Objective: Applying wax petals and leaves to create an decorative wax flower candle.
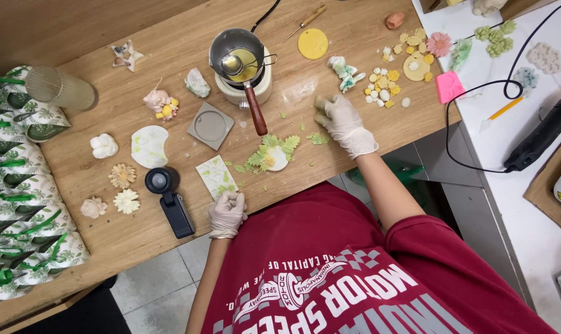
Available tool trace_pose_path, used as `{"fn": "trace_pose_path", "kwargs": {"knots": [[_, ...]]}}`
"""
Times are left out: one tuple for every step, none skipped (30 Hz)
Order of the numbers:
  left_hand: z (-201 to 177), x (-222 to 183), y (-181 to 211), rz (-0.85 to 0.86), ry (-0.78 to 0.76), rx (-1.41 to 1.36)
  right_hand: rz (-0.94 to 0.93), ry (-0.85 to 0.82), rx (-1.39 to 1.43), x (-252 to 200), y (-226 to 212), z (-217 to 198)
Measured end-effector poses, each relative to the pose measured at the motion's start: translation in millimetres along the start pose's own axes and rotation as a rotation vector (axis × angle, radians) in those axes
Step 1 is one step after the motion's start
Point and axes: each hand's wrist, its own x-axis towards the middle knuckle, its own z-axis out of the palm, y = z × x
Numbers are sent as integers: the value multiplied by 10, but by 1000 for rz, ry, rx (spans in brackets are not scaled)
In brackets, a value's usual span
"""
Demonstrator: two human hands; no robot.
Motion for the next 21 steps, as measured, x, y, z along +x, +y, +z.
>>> {"fn": "trace_pose_path", "kwargs": {"knots": [[-3,-8,24,-7,-9,-1,-52,-14,-11,40,74,71],[-7,-17,52,-13,-16,-2,-107,-29,-21,86,143,141],[-15,-38,17,-20,-11,-1,-109,-36,-18,54,249,233],[-15,-18,-11,27,-2,23,-77,-23,-3,54,358,317],[-15,2,-38,74,6,48,-45,-11,12,55,466,400],[-15,6,-32,71,9,47,-47,-15,13,50,442,363],[-14,10,-28,92,3,51,-28,-5,54,44,419,329],[-23,6,-35,113,-5,55,-7,4,96,19,393,303],[-38,-5,-23,109,-3,55,-6,0,97,5,377,300],[-35,-13,-5,117,-1,59,-15,-3,110,-9,373,279],[-32,-20,15,124,0,63,-24,-7,123,-22,369,257],[-14,-11,-46,122,0,60,-24,-8,120,-37,382,229],[0,-1,-104,114,0,38,-18,12,136,-50,391,200],[-10,17,-158,106,4,19,-15,31,155,-45,382,192],[-16,23,-90,105,7,19,-17,30,156,-26,389,176],[-20,3,-37,97,6,39,-5,57,189,-38,401,163],[-22,-15,14,89,4,59,8,84,222,-48,415,152],[-22,-17,12,86,3,57,9,81,220,-36,361,119],[-20,-22,11,121,18,74,47,58,191,-26,308,83],[-10,-17,10,161,36,89,80,37,161,-3,257,44],[-11,-10,7,161,38,86,76,36,159,9,184,40]]}}
